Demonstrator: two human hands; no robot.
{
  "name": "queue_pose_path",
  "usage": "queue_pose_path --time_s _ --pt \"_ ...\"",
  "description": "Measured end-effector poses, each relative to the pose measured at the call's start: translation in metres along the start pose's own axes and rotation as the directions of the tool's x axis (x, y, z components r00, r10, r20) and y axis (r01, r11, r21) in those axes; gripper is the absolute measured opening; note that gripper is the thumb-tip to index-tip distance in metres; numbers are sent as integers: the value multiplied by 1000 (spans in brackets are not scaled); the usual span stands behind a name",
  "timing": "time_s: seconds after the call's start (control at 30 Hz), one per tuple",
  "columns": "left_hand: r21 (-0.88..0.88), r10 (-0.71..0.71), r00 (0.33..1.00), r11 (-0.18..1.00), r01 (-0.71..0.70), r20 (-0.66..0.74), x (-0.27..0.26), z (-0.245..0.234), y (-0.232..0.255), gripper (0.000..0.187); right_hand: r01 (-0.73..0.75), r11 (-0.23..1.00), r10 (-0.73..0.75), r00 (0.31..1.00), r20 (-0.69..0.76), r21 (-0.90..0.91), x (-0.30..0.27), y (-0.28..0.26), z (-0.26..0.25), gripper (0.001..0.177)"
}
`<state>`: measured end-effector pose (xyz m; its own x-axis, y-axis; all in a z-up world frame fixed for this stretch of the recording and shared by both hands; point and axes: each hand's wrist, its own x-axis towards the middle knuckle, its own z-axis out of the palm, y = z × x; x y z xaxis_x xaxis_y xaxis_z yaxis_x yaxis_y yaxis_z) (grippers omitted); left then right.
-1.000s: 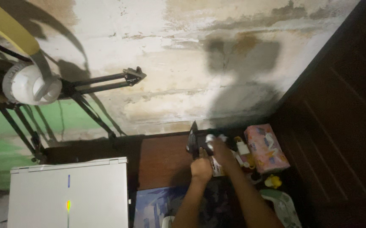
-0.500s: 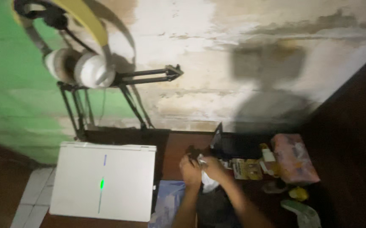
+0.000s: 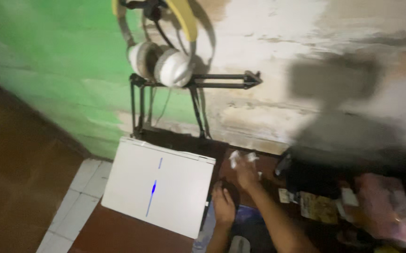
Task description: The person wipes a wooden desk, a green plastic chair, a closed laptop, and a pair of headphones using a white cloth, and then picks up a flyer from a bed.
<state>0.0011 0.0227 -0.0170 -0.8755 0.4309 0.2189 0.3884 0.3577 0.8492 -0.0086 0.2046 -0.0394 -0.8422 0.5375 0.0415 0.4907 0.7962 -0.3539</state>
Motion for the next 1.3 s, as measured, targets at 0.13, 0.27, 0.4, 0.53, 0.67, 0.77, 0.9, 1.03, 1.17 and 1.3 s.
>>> queue_pose_path --time_s 0.13,0.27,0.4,0.53,0.67,0.77,0.9,1.03,1.17,1.3 --pt "21 17 1000 1000 -17 -2 0 -13 6 47 96 955 -72 993 95 -281 49 -17 -1 75" --pt "-34 -66 996 997 68 59 -4 -23 17 50 -151 906 68 974 216 396 51 -60 15 89" --pt "-19 -26 999 999 26 33 -6 -22 17 51 383 810 -258 913 317 -443 48 -37 19 46" --pt "-8 -88 994 996 88 64 -11 -20 11 53 -173 973 170 985 -31 -154 49 -10 8 79" --pt "-3 -53 997 999 53 59 -13 -17 2 53 -171 982 124 904 -410 -81 10 -8 9 65" --pt "-5 -39 998 999 39 53 -8 -11 3 54 165 969 -176 983 -45 -183 -20 -31 23 59" --pt "30 -9 998 1000 7 66 -17 -13 19 53 259 965 -260 965 27 51 -55 -20 17 54" --pt "40 38 997 998 -41 70 -36 -39 46 48 88 996 -88 983 -161 -5 -46 -8 -16 50" --pt "-51 240 970 970 -239 25 -52 -89 78 35 -234 909 304 938 -166 344 -48 -35 -57 38" --pt "-99 249 952 958 -269 -181 -51 -137 96 32 373 894 -206 834 -512 247 -66 -113 -85 41"
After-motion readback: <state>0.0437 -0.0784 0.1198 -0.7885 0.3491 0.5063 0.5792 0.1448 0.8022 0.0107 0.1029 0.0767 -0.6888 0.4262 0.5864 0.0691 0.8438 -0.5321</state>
